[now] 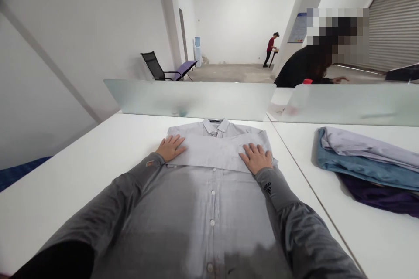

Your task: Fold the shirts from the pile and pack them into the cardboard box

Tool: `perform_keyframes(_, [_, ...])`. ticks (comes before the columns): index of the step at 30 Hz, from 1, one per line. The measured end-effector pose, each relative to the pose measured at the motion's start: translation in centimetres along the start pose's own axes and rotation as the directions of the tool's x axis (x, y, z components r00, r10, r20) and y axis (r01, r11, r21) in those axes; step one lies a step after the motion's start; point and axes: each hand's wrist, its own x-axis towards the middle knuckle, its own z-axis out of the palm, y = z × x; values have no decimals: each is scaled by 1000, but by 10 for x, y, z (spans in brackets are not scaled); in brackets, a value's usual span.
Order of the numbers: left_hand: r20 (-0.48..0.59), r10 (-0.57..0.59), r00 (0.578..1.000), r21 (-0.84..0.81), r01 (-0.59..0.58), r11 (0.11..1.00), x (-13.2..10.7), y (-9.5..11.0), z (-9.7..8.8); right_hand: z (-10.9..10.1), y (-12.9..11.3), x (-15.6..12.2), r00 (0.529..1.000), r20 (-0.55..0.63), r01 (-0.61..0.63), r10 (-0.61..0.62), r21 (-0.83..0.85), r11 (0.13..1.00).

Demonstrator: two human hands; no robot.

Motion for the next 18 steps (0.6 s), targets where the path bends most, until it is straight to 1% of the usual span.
perform_keyframes(1, [-7, -14, 1000, 28, 14, 1000, -2, 5, -4, -2, -1, 0, 1000, -1, 2, -2, 2, 1000])
perform_keyframes(3, [-61, -20, 998, 91, 25, 995, -9, 15, -11, -7, -3, -2, 1000, -20, -7, 7, 2, 1000])
perform_keyframes(5, [-119, 43, 992, 124, -28, 992, -24, 23, -14, -11, -4, -10, 998, -57, -14, 14, -1, 1000])
perform_keyframes(7, [-112, 133, 985, 106, -121, 987, -46, 24, -13, -12, -2, -22, 997, -78, -4, 4, 5, 1000])
perform_keyframes(9, [-61, 163, 985, 68, -159, 985, -67, 19, -8, -12, 2, -36, 998, -57, 26, -25, 23, 999])
perform_keyframes(12, [-24, 98, 995, 44, -97, 994, -90, 7, -2, -15, 9, -54, 999, -13, 49, -49, 65, 997])
perform_keyframes(15, [-45, 32, 998, 44, -30, 999, -106, 2, -4, -23, 14, -73, 1000, 5, 24, -25, 108, 994])
perform_keyframes(17, [-59, 46, 997, 58, -42, 997, -123, 5, -7, -29, 18, -91, 999, 22, 28, -30, 99, 995])
perform_keyframes(18, [-60, 65, 996, 66, -61, 996, -135, 8, -8, -32, 20, -102, 998, 36, 40, -43, 88, 995])
